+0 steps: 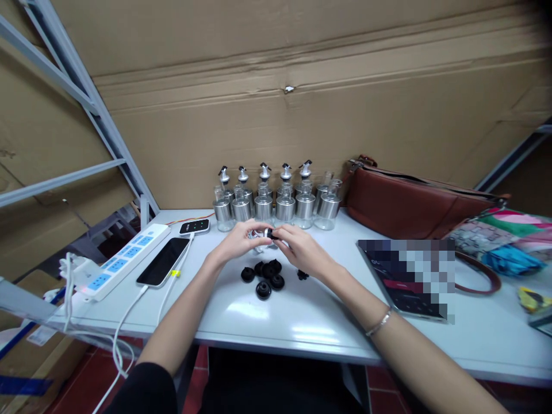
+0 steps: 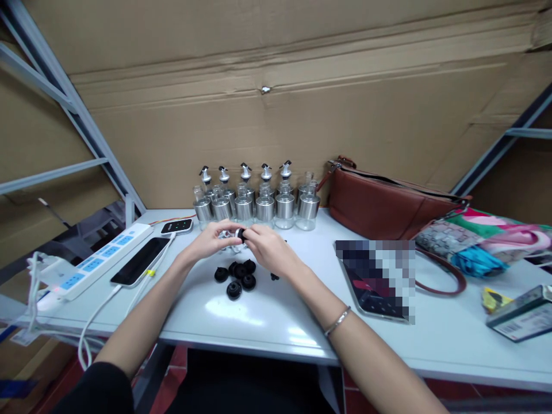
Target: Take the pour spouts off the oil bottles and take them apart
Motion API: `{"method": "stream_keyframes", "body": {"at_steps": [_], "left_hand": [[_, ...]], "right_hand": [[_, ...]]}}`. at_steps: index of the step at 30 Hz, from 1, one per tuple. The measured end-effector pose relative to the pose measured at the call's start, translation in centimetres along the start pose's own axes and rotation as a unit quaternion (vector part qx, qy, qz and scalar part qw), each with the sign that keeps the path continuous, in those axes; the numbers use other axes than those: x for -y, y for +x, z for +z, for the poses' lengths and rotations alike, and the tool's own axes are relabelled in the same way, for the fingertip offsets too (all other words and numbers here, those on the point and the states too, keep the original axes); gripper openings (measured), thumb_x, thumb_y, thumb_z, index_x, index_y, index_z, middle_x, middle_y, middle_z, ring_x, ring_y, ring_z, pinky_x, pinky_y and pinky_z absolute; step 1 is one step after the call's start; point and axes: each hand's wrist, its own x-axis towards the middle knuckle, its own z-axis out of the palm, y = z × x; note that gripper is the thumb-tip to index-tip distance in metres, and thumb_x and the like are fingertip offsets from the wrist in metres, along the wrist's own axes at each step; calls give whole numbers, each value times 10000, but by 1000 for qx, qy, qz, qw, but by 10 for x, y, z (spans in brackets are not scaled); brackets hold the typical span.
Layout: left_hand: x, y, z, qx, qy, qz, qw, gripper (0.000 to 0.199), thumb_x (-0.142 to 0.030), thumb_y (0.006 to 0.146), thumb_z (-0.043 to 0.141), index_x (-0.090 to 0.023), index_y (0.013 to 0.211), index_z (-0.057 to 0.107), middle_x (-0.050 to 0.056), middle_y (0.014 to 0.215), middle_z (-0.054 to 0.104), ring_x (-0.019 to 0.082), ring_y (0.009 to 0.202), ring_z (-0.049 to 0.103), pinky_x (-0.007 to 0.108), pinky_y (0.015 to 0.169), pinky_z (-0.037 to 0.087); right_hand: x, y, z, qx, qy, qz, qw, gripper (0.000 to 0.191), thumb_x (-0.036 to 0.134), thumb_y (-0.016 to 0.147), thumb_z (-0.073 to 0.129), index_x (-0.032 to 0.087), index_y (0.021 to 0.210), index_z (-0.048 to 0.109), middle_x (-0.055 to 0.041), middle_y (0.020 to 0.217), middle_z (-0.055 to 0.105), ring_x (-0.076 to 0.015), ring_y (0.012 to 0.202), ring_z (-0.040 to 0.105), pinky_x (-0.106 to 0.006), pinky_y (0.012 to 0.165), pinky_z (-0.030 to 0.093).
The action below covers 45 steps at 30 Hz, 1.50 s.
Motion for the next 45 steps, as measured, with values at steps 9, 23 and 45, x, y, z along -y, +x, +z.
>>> {"method": "stream_keyframes", "body": {"at_steps": [9, 23, 45], "left_hand": [[0, 0, 23, -178, 184, 252, 933, 317, -307, 852, 582, -178, 1141, 582, 72, 1084, 665, 168, 803, 459, 319, 771, 448], [-6, -1, 13, -110, 118, 180, 970, 372, -341, 824, 613, -167, 1151, 585, 80, 1028, 669, 177, 830, 469, 328, 765, 455], [-8, -2, 10, -62, -7, 18, 998, 357, -372, 782, 654, -186, 1087, 638, 50, 929, 623, 153, 799, 535, 251, 685, 430]], "right_hand": [[0, 5, -6, -28, 350, 278, 894, 297, 459, 848, 465, 173, 821, 539, 5, 625, 551, -125, 593, 512, -266, 577, 413], [6, 3, -10, -75, 239, 231, 940, 214, 362, 822, 549, 165, 891, 594, -4, 660, 579, -126, 574, 522, -261, 533, 429], [4, 0, -9, -106, 33, 17, 994, 123, 186, 894, 477, 199, 994, 547, -63, 844, 636, -174, 775, 615, -321, 703, 519]]}}
